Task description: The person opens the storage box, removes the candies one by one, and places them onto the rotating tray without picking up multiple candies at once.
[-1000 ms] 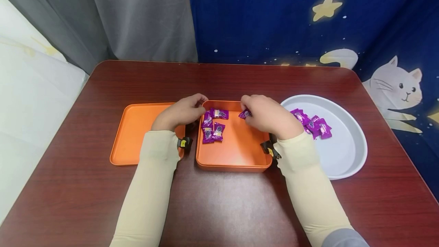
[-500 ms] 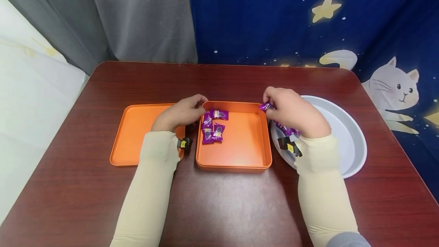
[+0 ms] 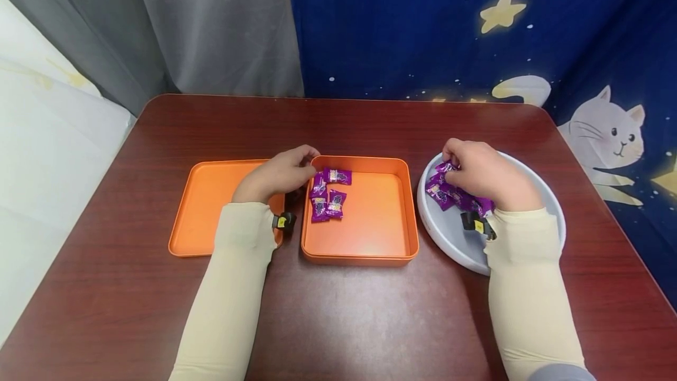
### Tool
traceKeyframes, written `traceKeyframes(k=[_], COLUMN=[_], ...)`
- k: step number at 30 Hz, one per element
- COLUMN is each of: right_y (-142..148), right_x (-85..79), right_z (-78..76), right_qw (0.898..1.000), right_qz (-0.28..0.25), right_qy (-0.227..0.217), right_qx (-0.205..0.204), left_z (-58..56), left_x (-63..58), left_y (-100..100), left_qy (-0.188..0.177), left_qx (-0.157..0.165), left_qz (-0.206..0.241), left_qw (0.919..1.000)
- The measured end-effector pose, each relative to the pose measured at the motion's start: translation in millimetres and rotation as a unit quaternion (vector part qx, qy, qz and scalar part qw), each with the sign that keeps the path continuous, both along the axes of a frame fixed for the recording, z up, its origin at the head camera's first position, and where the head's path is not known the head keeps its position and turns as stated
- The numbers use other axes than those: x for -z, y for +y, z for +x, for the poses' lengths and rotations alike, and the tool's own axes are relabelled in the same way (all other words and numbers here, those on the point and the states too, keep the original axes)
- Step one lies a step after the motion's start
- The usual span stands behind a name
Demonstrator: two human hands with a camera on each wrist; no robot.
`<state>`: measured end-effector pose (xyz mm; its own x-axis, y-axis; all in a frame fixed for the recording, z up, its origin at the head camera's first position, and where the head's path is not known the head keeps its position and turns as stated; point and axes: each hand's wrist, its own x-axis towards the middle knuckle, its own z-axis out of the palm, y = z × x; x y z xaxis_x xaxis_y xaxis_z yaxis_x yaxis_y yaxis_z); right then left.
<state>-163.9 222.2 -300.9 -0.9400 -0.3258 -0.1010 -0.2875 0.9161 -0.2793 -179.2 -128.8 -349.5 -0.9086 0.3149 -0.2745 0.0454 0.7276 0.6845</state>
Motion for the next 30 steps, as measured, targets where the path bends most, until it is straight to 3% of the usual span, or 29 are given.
traceKeyframes(k=[13, 25, 30], right_y=[53, 61, 61], right_x=[11.2, 19.8, 19.0], right_z=[3.1, -0.8, -0.7], right_qw=[0.997, 0.991, 0.991], right_qz=[0.003, 0.002, 0.010], right_qy=[-0.056, -0.113, -0.114], right_qx=[0.060, 0.071, 0.073], left_z=[-0.4, -0.8, -0.6], left_x=[0.2, 1.4, 0.7], left_y=[0, -1, -2], left_qy=[0.001, 0.002, -0.002], left_qx=[0.000, 0.002, 0.002], left_qz=[-0.002, -0.001, 0.003], left_qw=[1.0000, 1.0000, 1.0000])
